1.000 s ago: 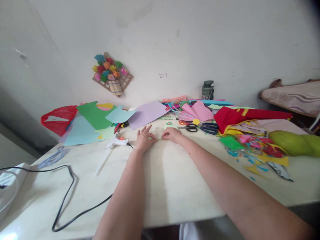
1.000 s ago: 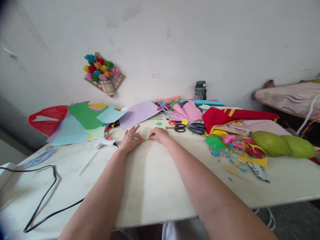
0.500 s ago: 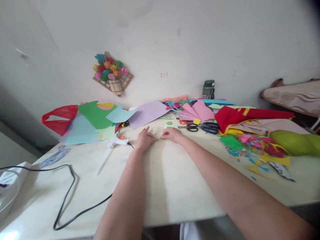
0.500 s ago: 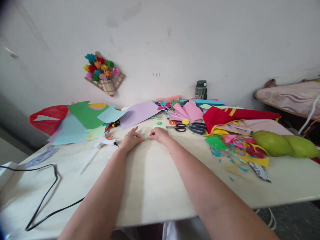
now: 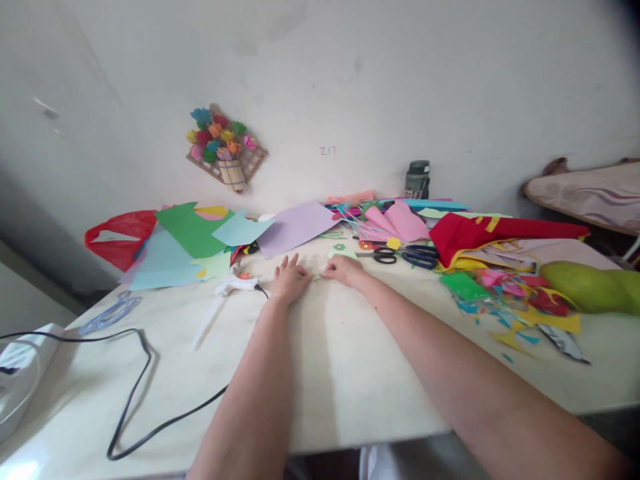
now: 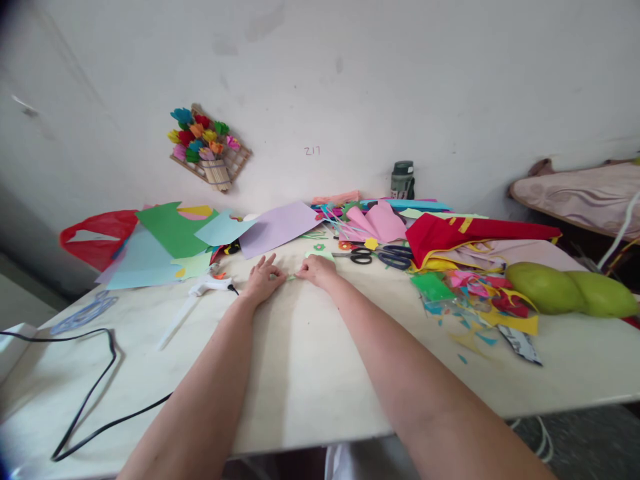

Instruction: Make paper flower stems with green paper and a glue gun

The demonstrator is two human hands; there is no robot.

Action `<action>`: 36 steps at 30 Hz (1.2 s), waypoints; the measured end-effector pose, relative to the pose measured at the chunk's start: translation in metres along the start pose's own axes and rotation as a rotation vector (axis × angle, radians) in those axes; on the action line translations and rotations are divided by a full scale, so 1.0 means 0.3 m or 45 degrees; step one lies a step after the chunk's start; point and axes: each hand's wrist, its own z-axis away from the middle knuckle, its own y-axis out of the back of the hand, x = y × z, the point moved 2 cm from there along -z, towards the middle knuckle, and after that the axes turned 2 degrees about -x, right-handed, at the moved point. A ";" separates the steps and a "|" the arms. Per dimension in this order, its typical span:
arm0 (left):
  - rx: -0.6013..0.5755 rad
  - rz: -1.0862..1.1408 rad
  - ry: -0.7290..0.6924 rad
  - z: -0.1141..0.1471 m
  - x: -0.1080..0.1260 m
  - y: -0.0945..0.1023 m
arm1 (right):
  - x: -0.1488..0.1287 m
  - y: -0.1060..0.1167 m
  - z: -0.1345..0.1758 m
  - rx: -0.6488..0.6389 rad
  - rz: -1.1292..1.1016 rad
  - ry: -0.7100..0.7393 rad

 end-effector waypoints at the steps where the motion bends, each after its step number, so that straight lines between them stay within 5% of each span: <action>1: -0.013 -0.025 0.006 0.000 0.003 -0.001 | -0.003 0.002 0.001 -0.001 0.010 -0.005; 36: 0.044 -0.129 0.054 -0.008 -0.002 -0.019 | 0.019 -0.012 -0.011 0.061 -0.095 -0.044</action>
